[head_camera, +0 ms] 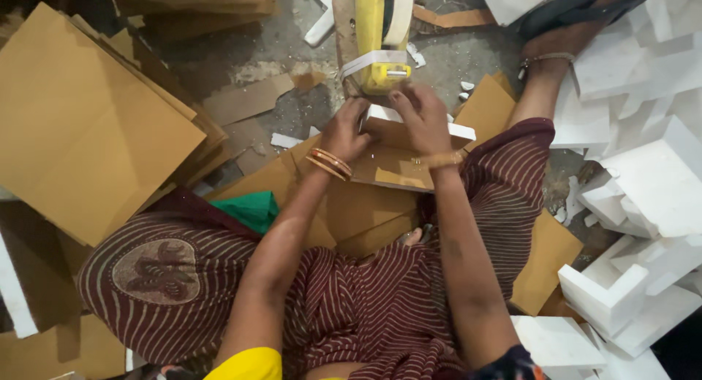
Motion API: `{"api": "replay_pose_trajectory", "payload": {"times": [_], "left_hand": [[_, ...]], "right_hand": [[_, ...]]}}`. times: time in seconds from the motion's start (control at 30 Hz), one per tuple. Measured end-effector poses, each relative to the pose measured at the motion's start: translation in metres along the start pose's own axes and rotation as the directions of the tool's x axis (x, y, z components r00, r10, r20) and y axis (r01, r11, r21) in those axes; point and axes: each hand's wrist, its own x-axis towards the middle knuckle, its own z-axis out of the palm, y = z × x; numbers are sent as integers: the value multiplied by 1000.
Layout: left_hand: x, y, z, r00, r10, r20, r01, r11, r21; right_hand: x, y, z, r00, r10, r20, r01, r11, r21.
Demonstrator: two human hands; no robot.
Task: The person sits on the floor and assembles small white boxes by inserting white foam inserts into brown cardboard shells. The person repeatedly picks up a foam insert, places it into a cardboard shell, and sets the assembled box aside.
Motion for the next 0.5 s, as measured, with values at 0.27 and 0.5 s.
{"api": "replay_pose_trajectory", "payload": {"times": [0.27, 0.5], "left_hand": [[-14, 8, -8, 998, 60, -9, -57, 983, 176], [-40, 36, -11, 997, 55, -51, -42, 970, 238]], "right_hand": [[24, 61, 22, 951, 123, 282, -109, 992, -64], [15, 80, 9, 817, 372, 442, -399, 916, -34]]}}
